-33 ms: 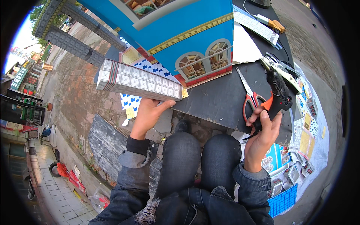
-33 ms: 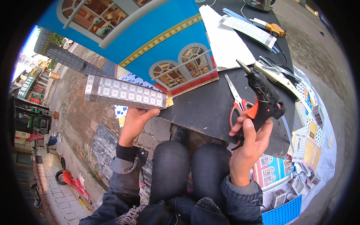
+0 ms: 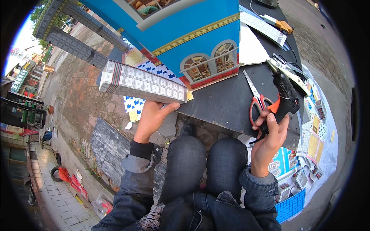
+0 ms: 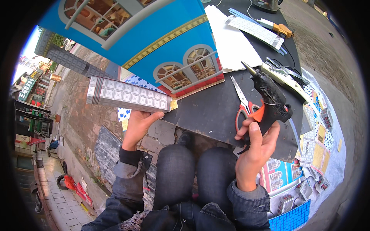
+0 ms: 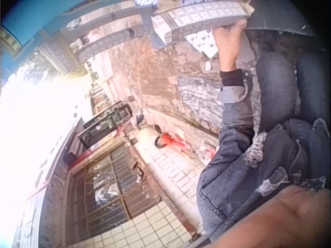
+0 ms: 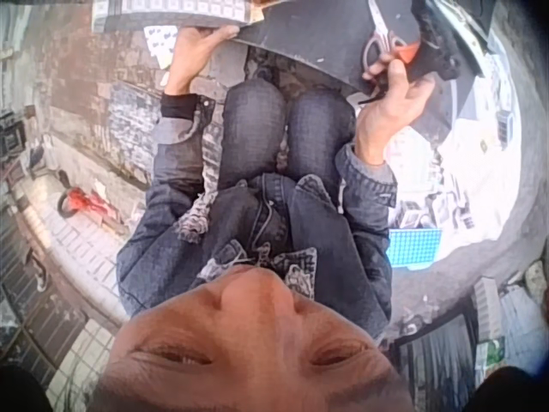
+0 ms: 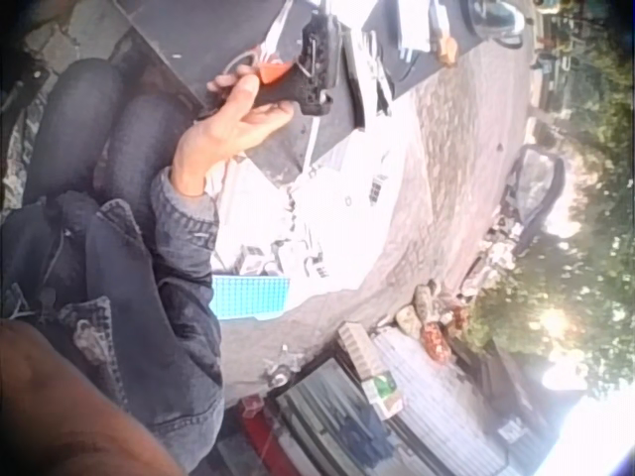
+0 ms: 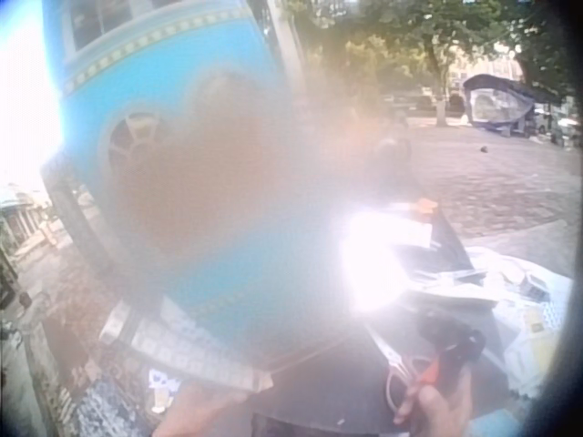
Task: The person folds patterned paper sheets into rectangular columns and uses a hot glue gun to attach them to a blue paper house model. The person repeatedly applies glue, aligns the columns, and presses them into place on the model's base.
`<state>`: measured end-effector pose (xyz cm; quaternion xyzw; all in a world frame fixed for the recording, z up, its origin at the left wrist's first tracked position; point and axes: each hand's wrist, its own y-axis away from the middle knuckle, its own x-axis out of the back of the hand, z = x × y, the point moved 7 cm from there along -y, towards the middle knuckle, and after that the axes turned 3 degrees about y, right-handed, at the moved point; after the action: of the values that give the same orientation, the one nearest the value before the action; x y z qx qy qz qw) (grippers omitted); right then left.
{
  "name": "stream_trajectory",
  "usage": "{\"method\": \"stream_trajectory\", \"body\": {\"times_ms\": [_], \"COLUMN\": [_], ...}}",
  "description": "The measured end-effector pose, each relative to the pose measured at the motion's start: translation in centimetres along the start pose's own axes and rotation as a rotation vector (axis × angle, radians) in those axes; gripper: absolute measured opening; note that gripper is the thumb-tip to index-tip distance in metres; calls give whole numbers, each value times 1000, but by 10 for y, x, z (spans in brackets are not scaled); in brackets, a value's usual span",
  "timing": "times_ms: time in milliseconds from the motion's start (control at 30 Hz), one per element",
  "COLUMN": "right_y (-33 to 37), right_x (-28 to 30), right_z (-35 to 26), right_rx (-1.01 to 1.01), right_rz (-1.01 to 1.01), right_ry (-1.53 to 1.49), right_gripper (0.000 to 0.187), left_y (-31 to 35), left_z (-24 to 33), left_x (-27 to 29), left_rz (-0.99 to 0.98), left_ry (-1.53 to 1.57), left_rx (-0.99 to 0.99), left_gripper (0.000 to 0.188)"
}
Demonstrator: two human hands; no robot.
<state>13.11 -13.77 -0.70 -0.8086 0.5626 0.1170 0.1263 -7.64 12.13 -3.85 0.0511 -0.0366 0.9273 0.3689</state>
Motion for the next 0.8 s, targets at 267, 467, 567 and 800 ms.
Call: {"method": "stream_trajectory", "body": {"times_ms": [267, 467, 567, 800], "right_y": [7, 10, 12, 16], "right_x": [-8, -12, -16, -25], "right_z": [2, 3, 5, 7], "right_rx": [19, 19, 12, 20], "right_rz": [-50, -84, -114, -148], "right_ry": [40, 46, 55, 93], "right_gripper": [32, 33, 33, 35], "left_y": [-6, -5, -6, -7], "left_z": [6, 7, 8, 13], "left_x": [-5, -6, -7, -9], "left_rz": [11, 49, 67, 103], "left_ry": [-264, -332, -357, -417], "left_rx": [-112, -76, -88, -170], "left_gripper": [44, 41, 40, 46]}}
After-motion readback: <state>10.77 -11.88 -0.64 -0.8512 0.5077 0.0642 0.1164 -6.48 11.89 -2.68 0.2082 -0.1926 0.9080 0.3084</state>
